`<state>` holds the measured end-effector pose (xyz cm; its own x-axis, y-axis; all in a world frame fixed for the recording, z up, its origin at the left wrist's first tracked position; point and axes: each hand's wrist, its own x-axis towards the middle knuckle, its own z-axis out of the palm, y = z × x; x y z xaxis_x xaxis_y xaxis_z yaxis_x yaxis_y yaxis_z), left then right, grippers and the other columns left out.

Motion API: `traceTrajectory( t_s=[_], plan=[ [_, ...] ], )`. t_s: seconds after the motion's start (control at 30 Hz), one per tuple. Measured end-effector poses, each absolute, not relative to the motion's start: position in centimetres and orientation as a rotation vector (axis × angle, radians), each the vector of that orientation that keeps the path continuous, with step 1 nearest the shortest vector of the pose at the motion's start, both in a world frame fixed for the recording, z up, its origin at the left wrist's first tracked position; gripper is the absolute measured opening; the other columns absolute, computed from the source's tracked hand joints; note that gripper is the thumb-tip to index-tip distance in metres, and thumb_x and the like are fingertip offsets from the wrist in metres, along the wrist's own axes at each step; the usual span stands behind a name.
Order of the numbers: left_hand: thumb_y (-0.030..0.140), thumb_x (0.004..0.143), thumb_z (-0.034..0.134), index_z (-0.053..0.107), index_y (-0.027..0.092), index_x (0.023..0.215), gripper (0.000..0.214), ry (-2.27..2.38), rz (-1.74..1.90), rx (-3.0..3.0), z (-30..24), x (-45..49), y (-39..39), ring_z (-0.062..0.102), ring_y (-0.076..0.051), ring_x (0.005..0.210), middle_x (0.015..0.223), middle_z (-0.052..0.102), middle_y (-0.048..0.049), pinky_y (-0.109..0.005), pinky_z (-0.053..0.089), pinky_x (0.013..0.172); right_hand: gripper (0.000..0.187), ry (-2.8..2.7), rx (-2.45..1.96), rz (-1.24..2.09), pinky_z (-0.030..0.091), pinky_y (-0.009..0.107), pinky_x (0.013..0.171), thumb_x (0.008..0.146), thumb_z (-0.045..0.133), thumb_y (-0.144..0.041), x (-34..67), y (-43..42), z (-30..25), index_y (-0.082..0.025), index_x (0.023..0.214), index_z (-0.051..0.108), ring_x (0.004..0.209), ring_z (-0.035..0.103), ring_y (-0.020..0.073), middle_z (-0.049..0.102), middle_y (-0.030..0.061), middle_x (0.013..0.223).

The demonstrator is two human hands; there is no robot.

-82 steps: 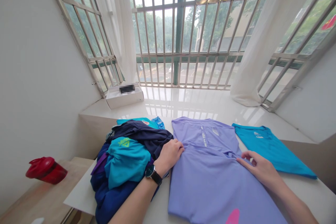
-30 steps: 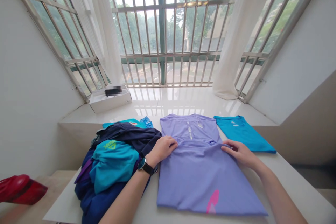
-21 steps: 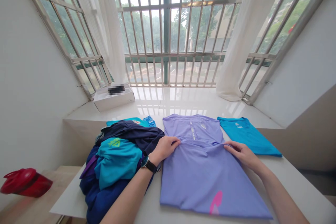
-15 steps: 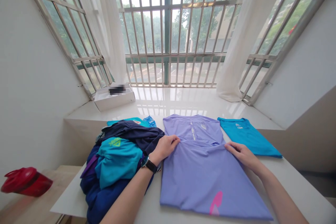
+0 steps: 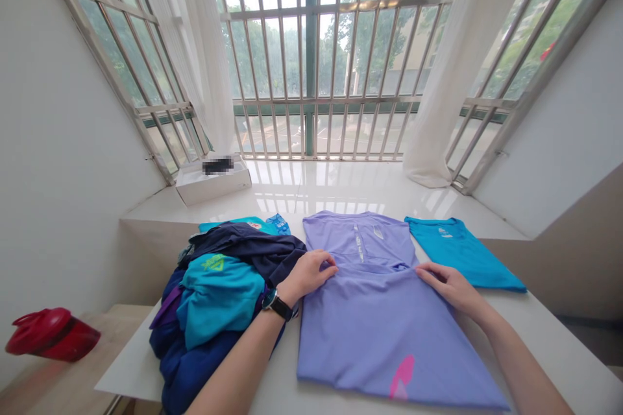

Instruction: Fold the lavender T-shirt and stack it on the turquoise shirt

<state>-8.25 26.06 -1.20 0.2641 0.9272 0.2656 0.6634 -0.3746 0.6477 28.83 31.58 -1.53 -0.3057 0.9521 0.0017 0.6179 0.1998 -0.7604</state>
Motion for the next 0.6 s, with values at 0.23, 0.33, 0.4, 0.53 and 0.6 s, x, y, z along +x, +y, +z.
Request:
traceTrajectory(
  t_s=[0.23, 0.33, 0.4, 0.53, 0.6],
  plan=[
    [0.027, 0.091, 0.060, 0.072, 0.022, 0.095, 0.014, 1.393, 0.872, 2.072, -1.21, -8.18, 26.16, 0.069, -0.020, 0.088, 0.094, 0.075, -0.0024, -0.026, 0.050, 0.082, 0.056, -1.997, -1.463, 0.938, 0.051, 0.039, 0.086, 0.078, 0.057, -0.074, 28.86, 31.73, -1.77, -0.024, 0.090, 0.076, 0.094, 0.067, 0.0312, 0.077, 0.0064, 0.098],
    [0.030, 0.093, 0.057, 0.070, 0.023, 0.098, 0.016, 1.436, 0.875, 2.047, -1.12, -8.09, 26.11, 0.069, -0.020, 0.089, 0.096, 0.075, -0.0023, -0.027, 0.051, 0.082, 0.057, -1.959, -1.457, 0.948, 0.052, 0.040, 0.087, 0.076, 0.059, -0.076, 28.61, 31.60, -1.59, -0.024, 0.089, 0.076, 0.095, 0.068, 0.0320, 0.077, 0.0069, 0.097],
    [0.032, 0.093, 0.057, 0.070, 0.023, 0.098, 0.017, 1.457, 0.871, 2.021, -1.07, -8.04, 26.13, 0.070, -0.021, 0.090, 0.097, 0.076, -0.0029, -0.027, 0.051, 0.083, 0.057, -1.929, -1.459, 0.963, 0.053, 0.039, 0.086, 0.074, 0.060, -0.076, 28.48, 31.55, -1.51, -0.023, 0.089, 0.076, 0.095, 0.068, 0.0322, 0.078, 0.0070, 0.097],
    [0.032, 0.091, 0.059, 0.070, 0.022, 0.095, 0.016, 1.492, 0.880, 1.970, -1.20, -8.05, 26.33, 0.070, -0.021, 0.089, 0.094, 0.076, -0.0029, -0.027, 0.053, 0.083, 0.057, -1.910, -1.476, 0.968, 0.053, 0.038, 0.085, 0.075, 0.060, -0.075, 28.54, 31.66, -1.62, -0.023, 0.091, 0.076, 0.095, 0.068, 0.0320, 0.078, 0.0070, 0.096],
    [0.031, 0.090, 0.060, 0.071, 0.022, 0.093, 0.015, 1.515, 0.892, 1.959, -1.33, -8.08, 26.41, 0.071, -0.020, 0.087, 0.091, 0.076, -0.0027, -0.027, 0.053, 0.082, 0.056, -1.928, -1.503, 0.950, 0.052, 0.039, 0.084, 0.076, 0.059, -0.074, 28.67, 31.78, -1.80, -0.022, 0.091, 0.076, 0.093, 0.068, 0.0314, 0.077, 0.0071, 0.094]
  ],
)
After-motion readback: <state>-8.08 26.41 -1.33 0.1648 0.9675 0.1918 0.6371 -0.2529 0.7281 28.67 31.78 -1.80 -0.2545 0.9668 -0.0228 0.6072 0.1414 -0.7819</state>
